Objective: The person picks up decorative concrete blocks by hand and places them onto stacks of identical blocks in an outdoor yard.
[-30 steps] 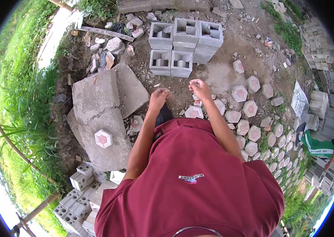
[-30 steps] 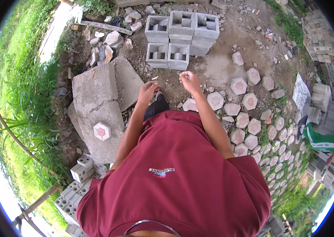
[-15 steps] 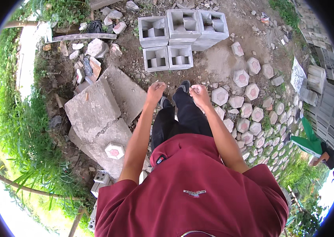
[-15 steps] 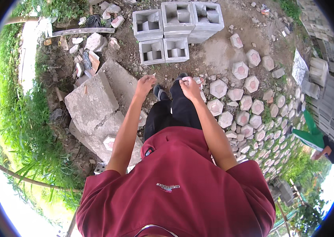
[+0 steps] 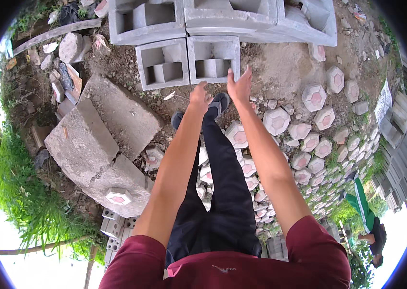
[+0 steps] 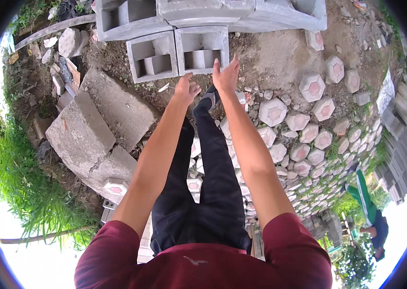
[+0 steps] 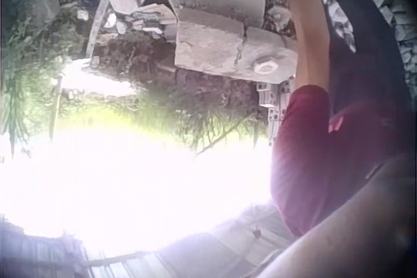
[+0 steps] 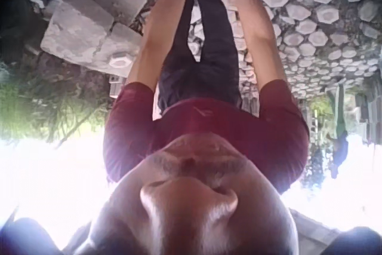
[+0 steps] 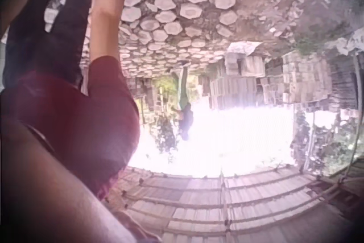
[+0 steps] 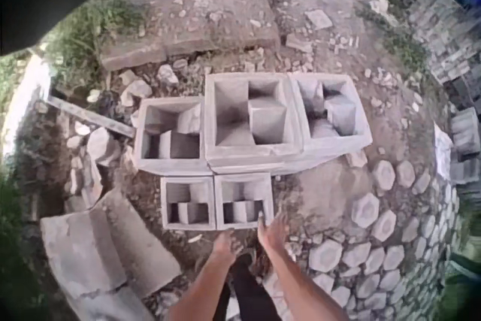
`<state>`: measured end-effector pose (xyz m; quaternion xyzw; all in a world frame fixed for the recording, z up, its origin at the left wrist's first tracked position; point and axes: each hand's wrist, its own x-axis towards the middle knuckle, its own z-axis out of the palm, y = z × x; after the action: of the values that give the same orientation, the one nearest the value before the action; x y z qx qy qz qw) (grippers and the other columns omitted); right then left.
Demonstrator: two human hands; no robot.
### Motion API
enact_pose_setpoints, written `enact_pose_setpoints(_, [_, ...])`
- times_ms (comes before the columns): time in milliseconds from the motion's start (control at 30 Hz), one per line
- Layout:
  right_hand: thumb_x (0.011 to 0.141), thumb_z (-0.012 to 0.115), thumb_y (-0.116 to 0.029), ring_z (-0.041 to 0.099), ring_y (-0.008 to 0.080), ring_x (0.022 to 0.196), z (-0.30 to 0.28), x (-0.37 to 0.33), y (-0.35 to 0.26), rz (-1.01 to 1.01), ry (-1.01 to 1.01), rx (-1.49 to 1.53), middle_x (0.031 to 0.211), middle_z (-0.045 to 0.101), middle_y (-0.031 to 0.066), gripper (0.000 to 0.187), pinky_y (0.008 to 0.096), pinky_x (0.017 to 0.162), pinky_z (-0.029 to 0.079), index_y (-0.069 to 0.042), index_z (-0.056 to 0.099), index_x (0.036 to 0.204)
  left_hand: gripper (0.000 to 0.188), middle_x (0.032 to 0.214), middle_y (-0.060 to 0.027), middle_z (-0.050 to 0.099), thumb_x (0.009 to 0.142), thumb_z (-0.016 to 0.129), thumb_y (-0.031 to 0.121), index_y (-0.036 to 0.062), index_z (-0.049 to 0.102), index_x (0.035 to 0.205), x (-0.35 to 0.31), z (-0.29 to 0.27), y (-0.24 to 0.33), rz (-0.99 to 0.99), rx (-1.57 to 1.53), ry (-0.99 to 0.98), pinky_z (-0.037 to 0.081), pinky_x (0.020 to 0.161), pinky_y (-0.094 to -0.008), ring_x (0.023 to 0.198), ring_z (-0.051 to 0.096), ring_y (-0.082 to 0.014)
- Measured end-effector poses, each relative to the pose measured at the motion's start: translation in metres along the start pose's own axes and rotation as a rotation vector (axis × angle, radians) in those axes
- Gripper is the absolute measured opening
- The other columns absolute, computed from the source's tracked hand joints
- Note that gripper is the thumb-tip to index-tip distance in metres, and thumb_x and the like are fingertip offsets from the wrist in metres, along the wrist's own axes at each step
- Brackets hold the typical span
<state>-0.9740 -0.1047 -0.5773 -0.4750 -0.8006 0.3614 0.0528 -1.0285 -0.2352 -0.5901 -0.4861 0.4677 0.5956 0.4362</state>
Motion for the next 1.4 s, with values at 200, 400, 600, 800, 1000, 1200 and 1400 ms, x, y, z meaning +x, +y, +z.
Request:
enact_pose_setpoints(200, [0.089,0.059,-0.038,0.053,0.0459,0.115,0.040,0.056,0.041,0.208,-0.317,-0.106,0.123,0.053,0.0337,0.070,0.0481,0.097,0.044,0.005,0.032,0.139,0.066,0.138,-0.0229,0.035,0.091,0.059,0.031,-0.0003,0.029,0.140,0.064,0.018,-0.024,0.069,-0.286,-0.019,0.034,0.106,-0.0595,0.129,0.039,-0.0402])
enact_pose_setpoints(400, [0.084,0.064,-0.036,0.055,0.0427,0.116,0.037,0.081,0.081,0.112,-0.484,-0.083,0.121,0.057,0.0299,0.067,0.0454,0.098,0.045,0.002,0.042,0.134,0.046,0.129,-0.0190,0.043,0.091,0.056,0.022,0.0005,0.040,0.128,0.077,0.022,-0.019,0.089,-0.285,-0.077,0.042,0.099,-0.0650,0.121,0.047,-0.0363])
enact_pose_setpoints(600, [0.080,0.067,-0.032,0.057,0.0419,0.113,0.029,0.088,0.084,-0.013,-0.553,-0.072,0.119,0.058,0.0296,0.060,0.0446,0.097,0.045,0.003,0.051,0.126,0.039,0.120,-0.0214,0.046,0.085,0.052,0.010,-0.0049,0.042,0.119,0.070,0.024,-0.013,0.097,-0.355,-0.041,0.048,0.094,-0.0654,0.117,0.050,-0.0390])
enact_pose_setpoints(800, [0.076,0.071,-0.024,0.063,0.0428,0.095,-0.029,0.014,0.071,0.029,-0.435,0.070,0.098,0.065,0.0267,0.043,0.0464,0.083,0.050,0.002,0.058,0.107,0.038,0.118,-0.0180,0.049,0.083,0.058,0.014,-0.0031,0.044,0.115,0.011,-0.002,-0.029,0.088,-0.166,-0.044,0.045,0.095,-0.0654,0.115,0.052,-0.0367])
enact_pose_setpoints(1000, [0.078,0.069,-0.012,0.069,0.0273,0.077,-0.153,-0.088,0.018,0.212,-0.250,0.351,0.087,0.069,0.0172,0.037,0.0373,0.070,0.052,0.002,0.058,0.111,0.065,0.134,-0.0094,0.046,0.085,0.062,0.039,0.0107,0.038,0.138,-0.134,0.020,-0.054,0.135,0.079,-0.070,0.033,0.099,-0.0661,0.122,0.048,-0.0289])
enact_pose_setpoints(1200, [0.077,0.069,-0.017,0.066,0.0252,0.083,-0.240,-0.167,-0.024,0.414,-0.066,0.437,0.091,0.068,0.0167,0.040,0.0360,0.074,0.050,0.003,0.058,0.111,0.052,0.116,-0.0090,0.046,0.074,0.063,0.023,0.0182,0.039,0.120,-0.252,0.044,-0.052,0.186,0.341,-0.152,0.049,0.079,-0.0618,0.110,0.051,-0.0348])
enact_pose_setpoints(1400, [0.090,0.067,-0.033,0.065,0.0199,0.092,-0.373,-0.258,-0.102,0.382,0.021,0.753,0.101,0.068,0.0156,0.055,0.0323,0.079,0.050,0.005,0.051,0.126,0.044,0.108,-0.0087,0.051,0.074,0.063,0.021,0.0144,0.048,0.115,-0.381,0.037,-0.032,0.143,0.609,-0.303,0.051,0.074,-0.0550,0.098,0.056,-0.0295])
